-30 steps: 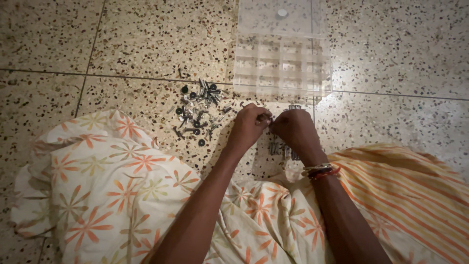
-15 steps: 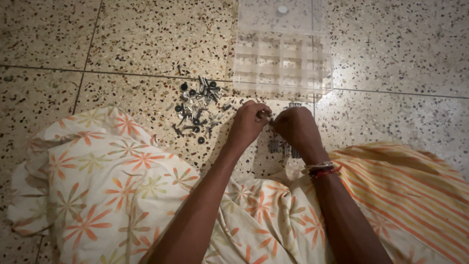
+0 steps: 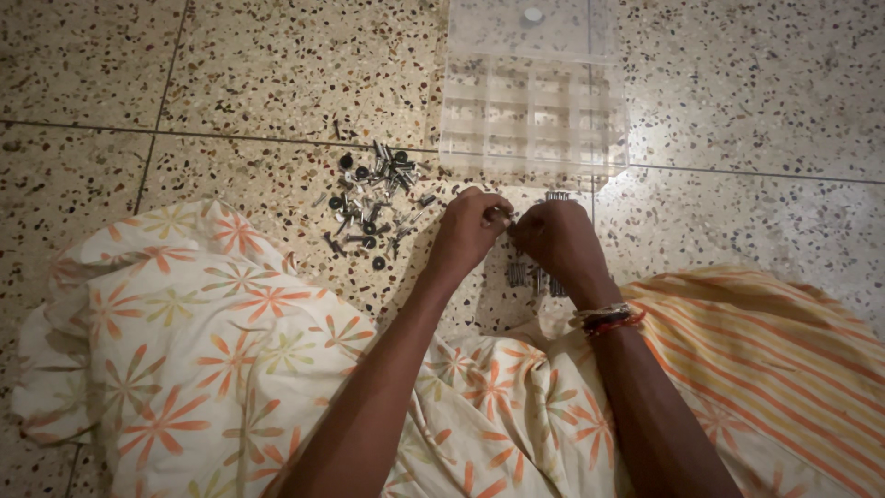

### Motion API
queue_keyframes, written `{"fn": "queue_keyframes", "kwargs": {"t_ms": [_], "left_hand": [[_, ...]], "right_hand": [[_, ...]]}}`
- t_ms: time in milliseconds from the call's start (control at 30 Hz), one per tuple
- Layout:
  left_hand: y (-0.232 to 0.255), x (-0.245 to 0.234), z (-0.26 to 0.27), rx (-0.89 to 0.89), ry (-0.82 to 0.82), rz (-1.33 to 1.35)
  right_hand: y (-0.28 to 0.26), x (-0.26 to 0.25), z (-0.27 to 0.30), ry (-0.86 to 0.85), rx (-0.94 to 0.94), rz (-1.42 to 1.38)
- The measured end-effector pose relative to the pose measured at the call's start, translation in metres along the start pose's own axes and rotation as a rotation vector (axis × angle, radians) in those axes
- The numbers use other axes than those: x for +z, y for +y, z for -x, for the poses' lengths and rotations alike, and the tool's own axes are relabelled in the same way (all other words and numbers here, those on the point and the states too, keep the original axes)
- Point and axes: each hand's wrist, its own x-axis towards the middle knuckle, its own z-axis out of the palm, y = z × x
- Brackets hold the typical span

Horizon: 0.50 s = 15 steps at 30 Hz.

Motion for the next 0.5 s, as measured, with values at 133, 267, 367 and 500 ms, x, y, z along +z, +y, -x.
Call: {"fn": "queue_keyframes", "kwargs": {"t_ms": [133, 267, 367, 500], "left_hand": [[-0.0016, -0.0001, 0.0, 0.007, 0.001, 0.0], [-0.0019, 0.0007, 0.0007, 0.016, 0.011, 0.02], [-0.0014, 0.0008, -0.0001, -0.013, -0.001, 0.01], [-0.0026, 0.0004, -0.0002, 0.006, 0.005, 0.018]], "right_hand": [[0.0026, 0.0035, -0.0014, -0.008, 0.004, 0.029], [0.0016, 0.002, -0.0012, -0.023, 0.023, 0.042], [-0.0005, 0.0004, -0.0009, -0.03, 0.026, 0.043], [-0.0007, 0.0007, 0.0002, -0.007, 0.018, 0.039]]}}
